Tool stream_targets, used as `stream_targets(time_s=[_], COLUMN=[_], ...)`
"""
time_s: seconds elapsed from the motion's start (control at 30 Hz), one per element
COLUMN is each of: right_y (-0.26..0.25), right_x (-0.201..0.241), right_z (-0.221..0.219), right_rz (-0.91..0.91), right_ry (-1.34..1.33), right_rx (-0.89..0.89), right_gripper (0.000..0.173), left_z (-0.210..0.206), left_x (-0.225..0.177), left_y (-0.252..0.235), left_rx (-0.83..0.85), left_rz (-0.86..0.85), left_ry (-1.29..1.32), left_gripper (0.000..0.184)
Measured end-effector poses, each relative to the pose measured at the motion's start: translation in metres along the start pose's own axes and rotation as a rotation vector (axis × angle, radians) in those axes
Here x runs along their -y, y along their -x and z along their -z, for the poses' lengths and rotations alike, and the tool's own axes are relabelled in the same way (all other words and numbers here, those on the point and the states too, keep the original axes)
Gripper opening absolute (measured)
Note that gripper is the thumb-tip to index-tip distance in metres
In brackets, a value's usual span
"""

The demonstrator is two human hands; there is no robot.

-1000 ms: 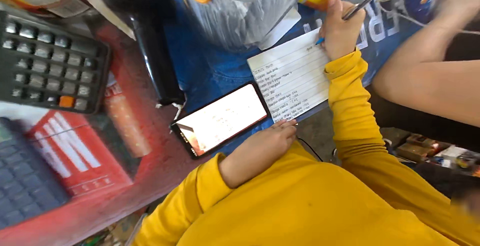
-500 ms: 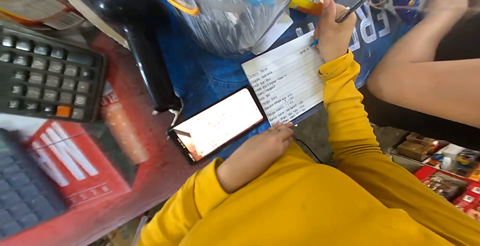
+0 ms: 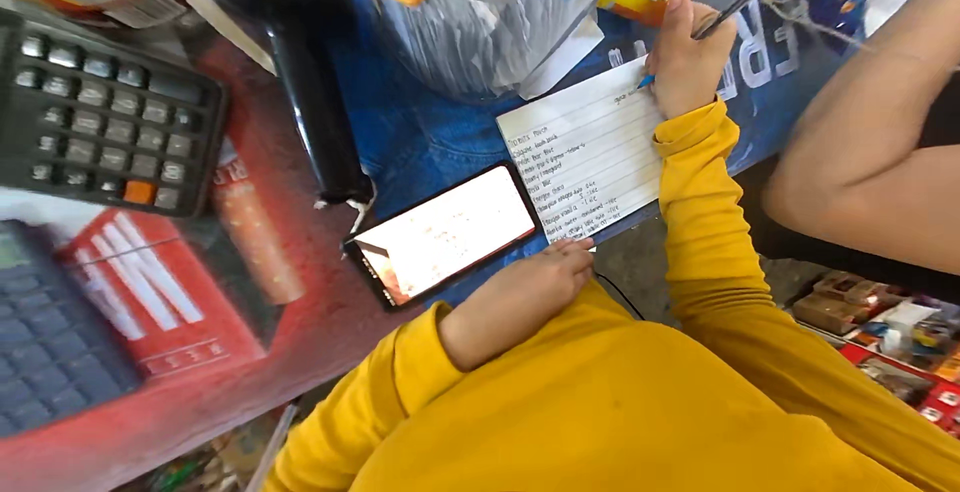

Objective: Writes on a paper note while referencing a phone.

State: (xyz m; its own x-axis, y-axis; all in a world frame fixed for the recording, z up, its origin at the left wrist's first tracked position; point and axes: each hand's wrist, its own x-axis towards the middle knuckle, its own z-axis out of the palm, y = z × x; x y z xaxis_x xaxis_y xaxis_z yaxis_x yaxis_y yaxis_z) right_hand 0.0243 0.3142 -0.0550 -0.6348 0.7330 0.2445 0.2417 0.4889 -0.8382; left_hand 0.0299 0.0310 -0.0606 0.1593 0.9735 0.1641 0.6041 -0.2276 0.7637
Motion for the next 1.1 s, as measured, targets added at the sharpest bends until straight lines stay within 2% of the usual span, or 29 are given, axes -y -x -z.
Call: stream_targets(time_s=[0.2, 0.3, 0.47, 0.6, 0.67, 0.8, 0.93, 1.1], right_y=[-0.002, -0.002, -0.003, -0.005, -0.008, -0.009, -0.007, -0.007], right_x=[-0.006, -0.004, 0.001, -0.003, -0.01, -0.023, -0.027, -0.025], right_z=[0.003, 0.003, 0.004, 0.016, 0.024, 0.029, 0.026, 0.025], right_rz=[0.033, -0.024, -0.105, -0.098, -0.025, 0.178, 0.265, 0.286], right_ry=[0.028, 0.0, -0.301, -0.335, -0.323, -0.32, -0.367, -0.392], right_rx=[0.024, 0.028, 0.027, 0.233, 0.341, 0.409, 0.442, 0.528], right_gripper=[0.039, 0.039, 0.044, 0.048, 0.042, 0.008, 0.009, 0.004], left_z=[0.002, 0.001, 0.001, 0.0, 0.001, 0.004, 0.003, 0.009], left_x=[-0.002, -0.001, -0.001, -0.002, -0.003, -0.006, -0.01, -0.014], left_y=[-0.001, 0.0, 0.0, 0.001, 0.002, 0.001, -0.001, -0.003], left_rx=[0.001, -0.028, -0.032, -0.024, -0.013, 0.039, 0.012, 0.068], left_rz=[-0.001, -0.022, -0.029, -0.041, -0.022, 0.038, 0.094, 0.119], left_ry=[-0.01, -0.044, -0.063, -0.086, -0.075, -0.084, -0.172, -0.226], left_gripper=[0.027, 0.026, 0.027, 0.026, 0.025, 0.025, 0.025, 0.028])
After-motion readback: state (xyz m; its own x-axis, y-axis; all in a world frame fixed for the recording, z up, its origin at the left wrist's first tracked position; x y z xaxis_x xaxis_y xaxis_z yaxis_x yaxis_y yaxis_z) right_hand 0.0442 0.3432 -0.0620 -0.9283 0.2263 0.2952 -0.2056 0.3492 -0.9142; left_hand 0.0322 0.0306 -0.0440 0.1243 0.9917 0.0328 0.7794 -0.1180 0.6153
